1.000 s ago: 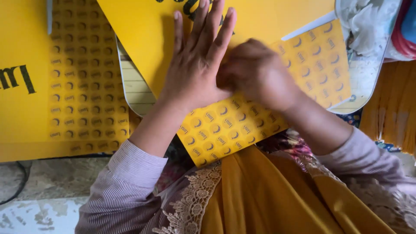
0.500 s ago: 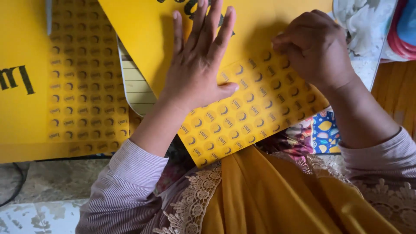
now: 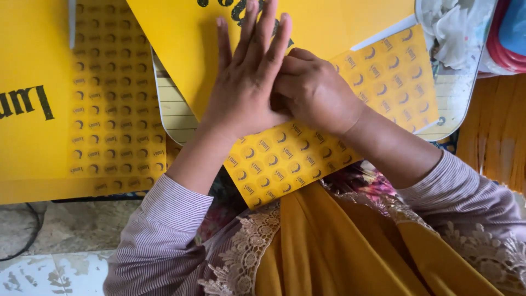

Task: Applying white adhesive to the edges of yellow paper bags using a cotton swab and folding them to assemble the packaging.

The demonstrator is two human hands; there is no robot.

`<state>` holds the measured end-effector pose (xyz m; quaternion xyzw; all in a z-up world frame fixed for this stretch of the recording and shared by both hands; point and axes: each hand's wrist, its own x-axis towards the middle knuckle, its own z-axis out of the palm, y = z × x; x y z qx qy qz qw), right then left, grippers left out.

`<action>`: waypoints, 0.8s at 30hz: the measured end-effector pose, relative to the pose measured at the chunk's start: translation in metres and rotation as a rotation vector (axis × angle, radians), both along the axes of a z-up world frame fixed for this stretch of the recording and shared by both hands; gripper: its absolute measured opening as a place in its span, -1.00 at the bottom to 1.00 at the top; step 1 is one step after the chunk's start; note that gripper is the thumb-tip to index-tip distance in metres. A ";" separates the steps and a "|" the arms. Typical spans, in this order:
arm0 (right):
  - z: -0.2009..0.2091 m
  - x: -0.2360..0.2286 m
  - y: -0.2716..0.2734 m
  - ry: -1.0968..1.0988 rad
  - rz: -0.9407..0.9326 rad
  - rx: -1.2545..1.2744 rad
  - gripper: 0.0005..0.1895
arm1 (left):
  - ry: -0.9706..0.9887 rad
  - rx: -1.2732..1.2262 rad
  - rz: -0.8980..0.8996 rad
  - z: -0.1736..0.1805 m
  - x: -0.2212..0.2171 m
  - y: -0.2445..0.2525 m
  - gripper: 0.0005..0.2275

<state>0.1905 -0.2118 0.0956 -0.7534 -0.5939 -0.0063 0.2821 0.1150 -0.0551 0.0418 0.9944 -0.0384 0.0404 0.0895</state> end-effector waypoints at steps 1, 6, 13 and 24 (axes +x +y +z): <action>0.001 -0.001 0.000 0.017 -0.016 -0.011 -0.86 | -0.115 -0.167 -0.044 -0.010 -0.002 0.003 0.08; -0.003 0.002 -0.001 0.039 0.010 -0.025 -0.91 | -0.437 -1.030 -0.251 0.030 -0.026 0.051 -0.28; -0.001 0.003 0.004 0.061 0.011 -0.045 -0.89 | -0.385 -0.483 0.058 0.033 -0.093 0.076 -0.67; -0.002 -0.002 0.006 0.091 -0.022 -0.139 -0.91 | -0.188 -0.185 0.153 -0.022 -0.115 0.081 -0.18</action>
